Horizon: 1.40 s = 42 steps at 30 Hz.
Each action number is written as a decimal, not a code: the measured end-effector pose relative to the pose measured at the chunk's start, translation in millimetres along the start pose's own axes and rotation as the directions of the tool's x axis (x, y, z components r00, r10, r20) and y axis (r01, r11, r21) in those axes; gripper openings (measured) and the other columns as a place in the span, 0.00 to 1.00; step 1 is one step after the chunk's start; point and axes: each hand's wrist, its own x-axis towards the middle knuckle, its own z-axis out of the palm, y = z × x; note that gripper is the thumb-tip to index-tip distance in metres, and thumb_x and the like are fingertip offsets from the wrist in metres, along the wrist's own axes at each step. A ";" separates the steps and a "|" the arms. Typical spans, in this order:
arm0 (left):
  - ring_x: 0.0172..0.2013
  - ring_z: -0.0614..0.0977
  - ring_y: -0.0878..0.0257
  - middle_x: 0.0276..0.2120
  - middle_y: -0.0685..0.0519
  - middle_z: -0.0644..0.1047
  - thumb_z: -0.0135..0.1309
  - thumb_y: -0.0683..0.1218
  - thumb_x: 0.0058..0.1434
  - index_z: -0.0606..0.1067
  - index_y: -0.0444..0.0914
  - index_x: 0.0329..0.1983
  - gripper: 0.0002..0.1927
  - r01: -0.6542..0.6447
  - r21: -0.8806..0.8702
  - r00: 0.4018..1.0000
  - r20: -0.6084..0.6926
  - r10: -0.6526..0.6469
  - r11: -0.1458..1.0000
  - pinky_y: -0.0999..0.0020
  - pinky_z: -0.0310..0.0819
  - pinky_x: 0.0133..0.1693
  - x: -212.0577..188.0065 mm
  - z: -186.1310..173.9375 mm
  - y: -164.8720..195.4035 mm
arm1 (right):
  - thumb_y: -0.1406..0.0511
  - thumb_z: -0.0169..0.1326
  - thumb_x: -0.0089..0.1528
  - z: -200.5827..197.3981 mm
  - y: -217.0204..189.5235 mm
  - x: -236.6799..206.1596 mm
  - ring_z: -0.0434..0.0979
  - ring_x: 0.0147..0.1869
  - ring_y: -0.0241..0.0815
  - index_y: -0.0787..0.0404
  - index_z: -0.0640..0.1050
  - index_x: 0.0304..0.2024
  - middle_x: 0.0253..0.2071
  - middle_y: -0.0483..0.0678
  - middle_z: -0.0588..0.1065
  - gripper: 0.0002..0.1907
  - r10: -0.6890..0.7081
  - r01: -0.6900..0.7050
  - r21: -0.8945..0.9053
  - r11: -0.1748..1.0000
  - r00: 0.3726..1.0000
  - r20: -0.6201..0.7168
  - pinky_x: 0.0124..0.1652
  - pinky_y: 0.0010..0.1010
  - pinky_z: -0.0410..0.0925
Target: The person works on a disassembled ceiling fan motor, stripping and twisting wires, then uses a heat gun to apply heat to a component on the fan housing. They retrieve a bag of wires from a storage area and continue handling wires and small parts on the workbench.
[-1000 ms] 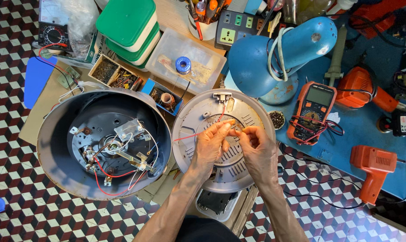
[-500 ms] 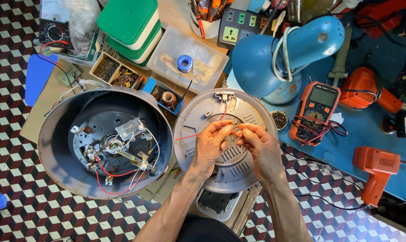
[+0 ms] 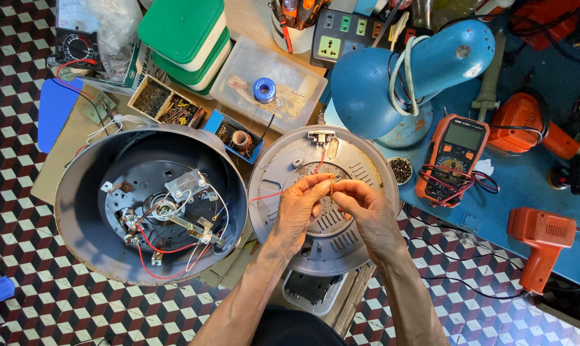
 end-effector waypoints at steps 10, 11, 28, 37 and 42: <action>0.22 0.70 0.77 0.31 0.57 0.80 0.59 0.46 0.64 0.80 0.34 0.49 0.14 -0.063 0.189 0.998 0.032 0.058 0.980 0.83 0.61 0.23 5.8 -2.6 -2.2 | 0.63 0.57 0.64 -7.6 1.4 6.4 0.71 0.35 0.30 0.64 0.81 0.41 0.31 0.43 0.76 0.10 0.003 -0.003 -0.055 0.998 1.000 -0.012 0.37 0.21 0.64; 0.23 0.70 0.76 0.30 0.57 0.80 0.59 0.47 0.64 0.80 0.35 0.49 0.14 -0.085 0.251 0.996 0.030 0.080 0.964 0.82 0.62 0.24 6.9 -4.1 -2.3 | 0.63 0.56 0.65 -10.1 0.5 6.8 0.71 0.35 0.31 0.65 0.81 0.41 0.31 0.44 0.76 0.10 0.023 -0.024 -0.072 0.997 1.000 -0.015 0.37 0.21 0.64; 0.29 0.82 0.71 0.29 0.54 0.83 0.59 0.47 0.64 0.81 0.40 0.44 0.08 -0.372 0.726 0.859 0.033 0.511 0.578 0.73 0.77 0.33 -12.5 15.4 16.6 | 0.67 0.53 0.65 -12.2 -2.6 7.8 0.78 0.38 0.35 0.68 0.76 0.51 0.36 0.51 0.79 0.14 -0.004 0.007 0.090 0.996 0.999 -0.038 0.41 0.25 0.70; 0.24 0.72 0.73 0.30 0.57 0.82 0.59 0.45 0.64 0.81 0.40 0.46 0.08 -0.436 0.691 0.819 0.040 0.572 0.576 0.74 0.70 0.28 -12.5 20.5 20.8 | 0.65 0.54 0.64 -11.3 -7.4 7.6 0.77 0.38 0.37 0.67 0.76 0.51 0.36 0.49 0.78 0.15 0.062 -0.059 0.328 0.943 0.998 0.001 0.43 0.27 0.70; 0.25 0.72 0.75 0.31 0.58 0.82 0.59 0.46 0.65 0.81 0.40 0.46 0.08 -0.460 0.662 0.824 0.069 0.563 0.592 0.75 0.70 0.29 -14.0 17.1 19.2 | 0.63 0.54 0.66 -10.1 -5.8 6.7 0.76 0.38 0.37 0.69 0.78 0.50 0.36 0.49 0.77 0.15 0.058 -0.057 0.338 0.939 0.998 0.005 0.43 0.26 0.70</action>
